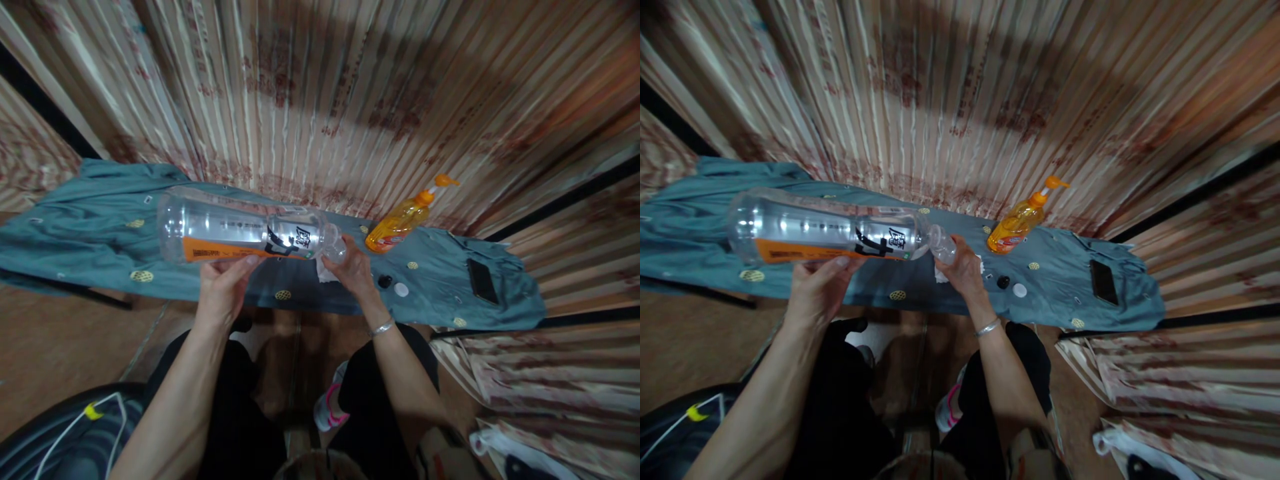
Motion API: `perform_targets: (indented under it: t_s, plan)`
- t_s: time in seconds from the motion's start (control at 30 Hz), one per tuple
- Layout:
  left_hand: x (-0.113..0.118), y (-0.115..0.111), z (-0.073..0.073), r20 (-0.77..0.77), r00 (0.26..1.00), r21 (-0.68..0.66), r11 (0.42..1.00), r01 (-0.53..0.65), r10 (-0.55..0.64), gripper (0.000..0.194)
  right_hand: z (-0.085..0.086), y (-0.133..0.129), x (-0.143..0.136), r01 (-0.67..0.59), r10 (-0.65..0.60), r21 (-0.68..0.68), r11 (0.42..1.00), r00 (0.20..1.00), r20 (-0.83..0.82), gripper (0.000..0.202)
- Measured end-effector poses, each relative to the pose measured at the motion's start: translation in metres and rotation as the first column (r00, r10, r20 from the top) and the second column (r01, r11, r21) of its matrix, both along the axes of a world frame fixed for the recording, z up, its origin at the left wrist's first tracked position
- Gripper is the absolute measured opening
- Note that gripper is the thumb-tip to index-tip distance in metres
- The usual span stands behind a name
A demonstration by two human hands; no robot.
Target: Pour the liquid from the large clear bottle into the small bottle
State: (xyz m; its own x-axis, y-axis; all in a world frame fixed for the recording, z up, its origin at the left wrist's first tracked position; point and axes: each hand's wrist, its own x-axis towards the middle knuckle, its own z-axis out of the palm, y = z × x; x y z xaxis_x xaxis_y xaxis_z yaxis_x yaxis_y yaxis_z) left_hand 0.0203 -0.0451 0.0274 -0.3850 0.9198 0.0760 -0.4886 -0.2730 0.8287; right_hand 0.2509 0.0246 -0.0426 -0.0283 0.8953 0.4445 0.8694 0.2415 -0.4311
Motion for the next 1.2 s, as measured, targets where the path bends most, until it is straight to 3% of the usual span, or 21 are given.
perform_targets:
  t_s: [0.47,1.2]
  plan:
    - [-0.0024,-0.0016,0.0021,-0.042,0.999,-0.017,1.0,-0.014,0.013,0.036,-0.0017,0.0021,0.004,-0.073,0.073,0.01,0.997,0.997,0.005,0.056]
    - [-0.0037,-0.0021,-0.0003,-0.055,0.998,0.012,1.0,-0.027,0.028,0.039,0.0019,-0.0006,-0.0006,-0.048,0.049,-0.02,0.999,0.997,0.055,0.056]
